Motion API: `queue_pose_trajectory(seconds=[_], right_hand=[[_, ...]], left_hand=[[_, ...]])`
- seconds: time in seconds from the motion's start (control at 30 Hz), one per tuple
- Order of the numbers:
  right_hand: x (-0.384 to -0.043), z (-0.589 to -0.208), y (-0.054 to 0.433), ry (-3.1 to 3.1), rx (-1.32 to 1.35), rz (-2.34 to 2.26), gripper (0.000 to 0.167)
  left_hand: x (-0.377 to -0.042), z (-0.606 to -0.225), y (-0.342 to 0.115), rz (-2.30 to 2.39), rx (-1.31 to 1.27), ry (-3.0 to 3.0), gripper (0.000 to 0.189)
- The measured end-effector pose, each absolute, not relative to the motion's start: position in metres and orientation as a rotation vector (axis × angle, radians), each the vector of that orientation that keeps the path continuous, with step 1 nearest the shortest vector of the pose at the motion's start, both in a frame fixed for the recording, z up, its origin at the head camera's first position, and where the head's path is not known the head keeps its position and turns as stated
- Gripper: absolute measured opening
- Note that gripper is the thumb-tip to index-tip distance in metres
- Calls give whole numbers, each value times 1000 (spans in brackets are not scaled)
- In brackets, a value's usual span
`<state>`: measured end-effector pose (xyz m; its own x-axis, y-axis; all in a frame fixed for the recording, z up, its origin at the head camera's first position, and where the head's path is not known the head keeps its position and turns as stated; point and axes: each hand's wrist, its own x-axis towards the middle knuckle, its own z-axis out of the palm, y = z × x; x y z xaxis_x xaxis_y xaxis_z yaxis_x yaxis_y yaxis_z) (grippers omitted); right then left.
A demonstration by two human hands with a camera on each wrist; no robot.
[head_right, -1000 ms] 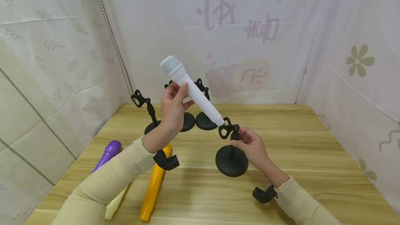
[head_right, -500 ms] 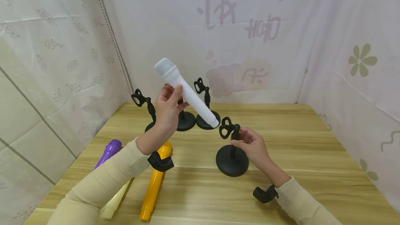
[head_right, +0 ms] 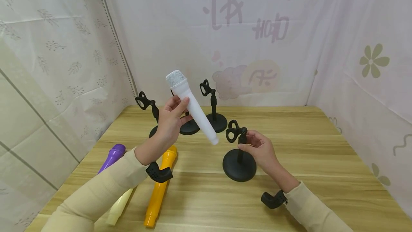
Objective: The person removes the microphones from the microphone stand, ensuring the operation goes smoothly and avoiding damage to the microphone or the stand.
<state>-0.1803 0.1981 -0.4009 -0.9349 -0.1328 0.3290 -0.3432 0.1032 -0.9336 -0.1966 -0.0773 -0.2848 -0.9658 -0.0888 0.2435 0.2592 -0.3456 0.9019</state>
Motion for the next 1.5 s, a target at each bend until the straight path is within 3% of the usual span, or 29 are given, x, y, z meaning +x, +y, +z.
queue_pose_trajectory(seconds=[0.77,1.5], right_hand=[[-181,-400,198,-2169,483,2024,43],[-180,-394,197,-2170,459,2039,35]], left_hand=[[-196,-309,-88,-2457,-83,-1900,37],[-187,-333,-93,-2477,68,-2016,42]])
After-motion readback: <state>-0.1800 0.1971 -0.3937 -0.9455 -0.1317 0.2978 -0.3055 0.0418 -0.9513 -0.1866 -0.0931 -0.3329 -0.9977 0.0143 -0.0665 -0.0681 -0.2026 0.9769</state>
